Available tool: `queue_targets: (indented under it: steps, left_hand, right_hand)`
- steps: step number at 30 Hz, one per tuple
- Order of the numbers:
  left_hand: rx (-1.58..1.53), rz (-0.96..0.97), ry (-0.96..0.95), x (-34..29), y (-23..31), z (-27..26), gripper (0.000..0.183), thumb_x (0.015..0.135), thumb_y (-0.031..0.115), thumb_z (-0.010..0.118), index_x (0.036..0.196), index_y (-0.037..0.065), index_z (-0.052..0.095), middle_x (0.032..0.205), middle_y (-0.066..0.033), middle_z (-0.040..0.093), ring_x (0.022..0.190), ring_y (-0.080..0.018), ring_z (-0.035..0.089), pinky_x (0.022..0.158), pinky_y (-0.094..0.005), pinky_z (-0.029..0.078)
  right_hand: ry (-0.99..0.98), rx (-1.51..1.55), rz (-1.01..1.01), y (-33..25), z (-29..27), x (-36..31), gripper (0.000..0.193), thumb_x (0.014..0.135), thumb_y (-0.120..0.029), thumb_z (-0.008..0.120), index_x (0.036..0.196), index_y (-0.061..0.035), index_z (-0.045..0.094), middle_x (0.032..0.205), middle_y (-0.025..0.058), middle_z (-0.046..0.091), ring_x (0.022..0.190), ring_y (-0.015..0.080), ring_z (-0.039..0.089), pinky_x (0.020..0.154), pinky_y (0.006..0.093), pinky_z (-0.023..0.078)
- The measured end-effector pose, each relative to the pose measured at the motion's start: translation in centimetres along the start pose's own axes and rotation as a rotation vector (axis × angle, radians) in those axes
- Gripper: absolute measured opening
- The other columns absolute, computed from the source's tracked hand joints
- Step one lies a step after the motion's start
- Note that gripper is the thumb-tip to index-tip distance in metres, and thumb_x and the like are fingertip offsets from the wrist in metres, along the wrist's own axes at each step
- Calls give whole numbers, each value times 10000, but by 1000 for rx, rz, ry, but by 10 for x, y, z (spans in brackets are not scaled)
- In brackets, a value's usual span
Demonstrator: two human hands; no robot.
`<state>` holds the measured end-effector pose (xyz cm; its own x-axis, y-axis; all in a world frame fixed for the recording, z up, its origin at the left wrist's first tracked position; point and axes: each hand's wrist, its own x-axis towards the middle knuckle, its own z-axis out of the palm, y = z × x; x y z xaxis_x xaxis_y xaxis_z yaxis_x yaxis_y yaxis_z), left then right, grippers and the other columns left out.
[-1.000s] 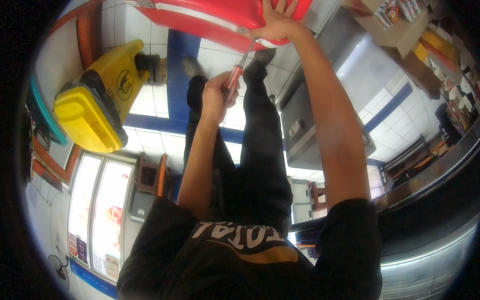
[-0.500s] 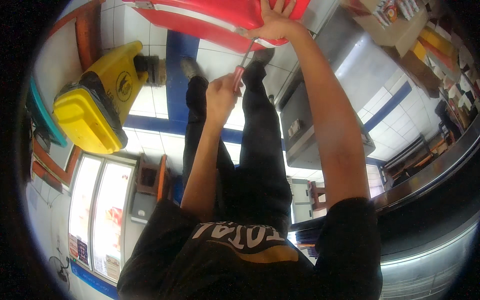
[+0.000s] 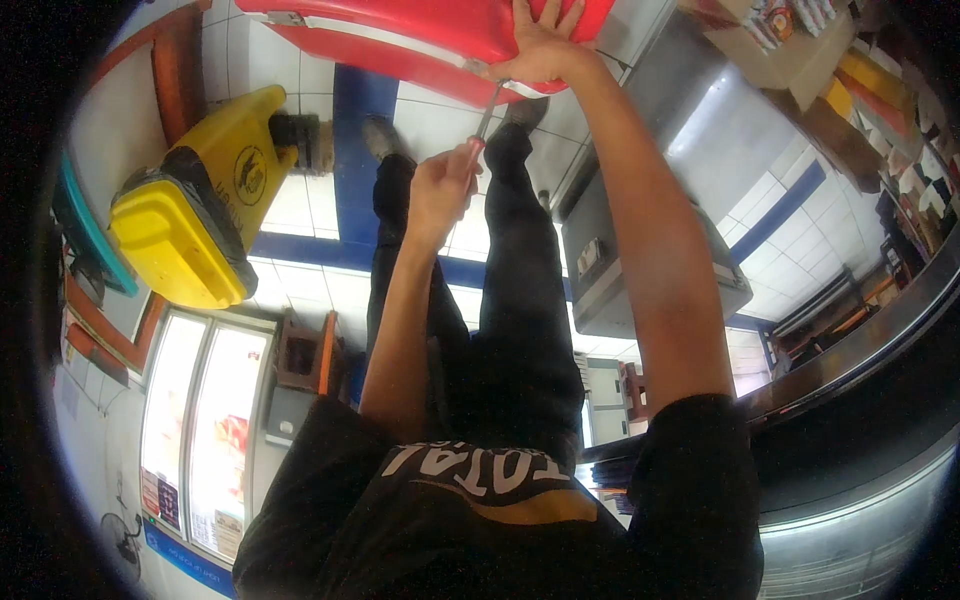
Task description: The person uses a screwdriver to tighten or loosen screws on the metal hinges of a red cooler while holding the cooler between their legs.
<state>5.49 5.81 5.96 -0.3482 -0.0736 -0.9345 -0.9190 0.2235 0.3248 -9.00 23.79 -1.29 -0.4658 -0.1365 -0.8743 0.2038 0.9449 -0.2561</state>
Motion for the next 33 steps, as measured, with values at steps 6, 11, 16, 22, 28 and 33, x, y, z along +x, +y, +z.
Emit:
queue_targets:
  steps: [6, 11, 16, 22, 28, 33]
  left_hand:
    - [484, 627, 497, -5, -10, 15, 337, 925, 312, 723, 817, -4, 683, 719, -201, 684, 699, -345, 701, 605, -400, 513]
    - [229, 248, 43, 2, -6, -3, 249, 892, 240, 747, 855, 28, 622, 753, -167, 677, 677, -326, 691, 595, -408, 524]
    - [31, 233, 70, -2, -6, -3, 265, 851, 225, 774, 829, 23, 603, 717, -161, 648, 675, -338, 674, 611, -415, 516]
    - [458, 720, 463, -4, -5, 10, 312, 872, 263, 750, 862, -14, 606, 721, -190, 645, 626, -340, 644, 627, -422, 510]
    - [-727, -47, -318, -1, -5, -16, 249, 986, 252, 606, 994, 9, 661, 766, -56, 620, 599, -138, 597, 464, -272, 420]
    - [-711, -15, -345, 3, -17, -8, 191, 974, 208, 636, 949, 18, 639, 814, -69, 632, 603, -154, 611, 467, -288, 439]
  right_hand:
    - [13, 11, -31, 5, 4, 3, 1492, 651, -911, 650, 1626, -122, -160, 1615, 369, -230, 1478, 561, -252, 1140, 764, 1]
    - [2, -39, -10, 1, 6, 3, 1494, 651, -905, 655, 1625, -121, -163, 1614, 369, -234, 1474, 563, -259, 1142, 760, -9]
    - [45, -9, -38, 7, 13, 7, 1501, 649, -900, 663, 1622, -116, -168, 1608, 377, -238, 1470, 565, -263, 1139, 766, -7]
    - [16, 20, -36, 6, 8, 6, 1503, 648, -891, 678, 1622, -118, -166, 1606, 378, -239, 1465, 565, -274, 1124, 787, 13]
    - [-34, -5, 4, 0, 5, 0, 1489, 649, -894, 668, 1628, -124, -149, 1613, 366, -239, 1473, 564, -257, 1131, 781, 19]
    - [-2, 11, -15, 0, 6, 2, 1490, 644, -895, 669, 1631, -128, -142, 1615, 363, -237, 1479, 564, -243, 1128, 787, 29]
